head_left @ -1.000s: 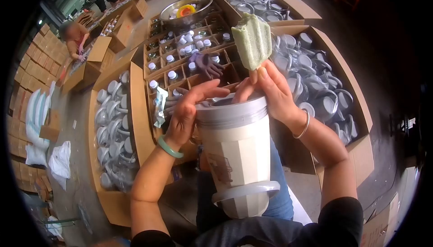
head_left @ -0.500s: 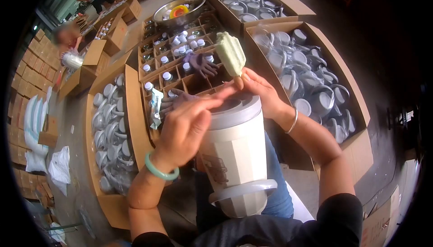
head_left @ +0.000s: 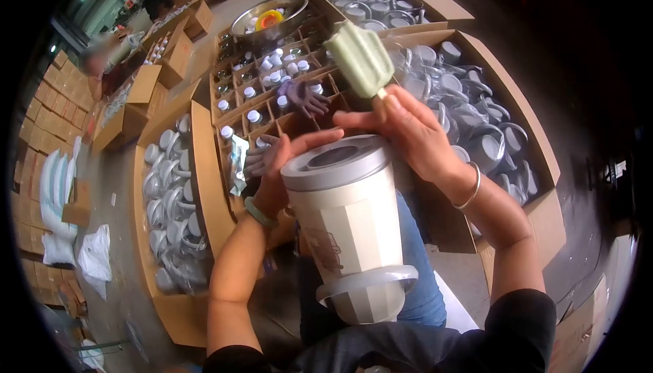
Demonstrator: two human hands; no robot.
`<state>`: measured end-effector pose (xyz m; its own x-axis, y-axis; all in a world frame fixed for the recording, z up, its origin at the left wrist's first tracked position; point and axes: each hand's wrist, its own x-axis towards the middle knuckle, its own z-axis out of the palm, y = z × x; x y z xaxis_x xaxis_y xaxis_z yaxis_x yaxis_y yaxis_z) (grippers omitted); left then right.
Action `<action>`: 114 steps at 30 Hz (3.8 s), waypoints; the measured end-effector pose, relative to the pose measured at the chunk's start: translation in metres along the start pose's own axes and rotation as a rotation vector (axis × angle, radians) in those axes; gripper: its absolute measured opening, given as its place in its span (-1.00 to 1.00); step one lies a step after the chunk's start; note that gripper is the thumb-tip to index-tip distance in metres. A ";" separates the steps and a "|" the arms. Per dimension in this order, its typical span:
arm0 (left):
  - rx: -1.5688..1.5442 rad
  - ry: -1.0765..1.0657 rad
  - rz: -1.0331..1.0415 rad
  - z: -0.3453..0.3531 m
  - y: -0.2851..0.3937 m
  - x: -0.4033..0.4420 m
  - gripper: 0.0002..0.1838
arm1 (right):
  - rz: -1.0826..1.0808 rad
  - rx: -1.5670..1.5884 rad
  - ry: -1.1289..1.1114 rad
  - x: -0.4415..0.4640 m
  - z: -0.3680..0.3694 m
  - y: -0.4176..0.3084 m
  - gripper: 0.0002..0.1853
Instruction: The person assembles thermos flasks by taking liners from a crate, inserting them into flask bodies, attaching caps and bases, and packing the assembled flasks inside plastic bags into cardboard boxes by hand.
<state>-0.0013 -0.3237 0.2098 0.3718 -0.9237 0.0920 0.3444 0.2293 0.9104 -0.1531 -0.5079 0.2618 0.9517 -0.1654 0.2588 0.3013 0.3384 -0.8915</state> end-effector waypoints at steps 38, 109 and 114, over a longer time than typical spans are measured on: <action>0.628 -0.078 0.424 0.018 0.029 -0.023 -0.46 | 0.081 0.287 0.093 0.002 0.013 0.021 -0.78; 1.106 0.185 0.405 0.019 0.020 -0.040 -0.46 | 0.068 0.126 0.191 -0.002 -0.022 0.085 -0.78; 1.408 0.078 0.252 0.035 0.046 -0.044 -0.59 | 0.168 0.360 0.050 0.001 -0.015 0.081 -0.78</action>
<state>-0.0322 -0.2829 0.2615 0.3553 -0.8752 0.3283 -0.8454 -0.1510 0.5123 -0.1281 -0.4944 0.1844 0.9880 -0.1222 0.0943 0.1520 0.6661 -0.7302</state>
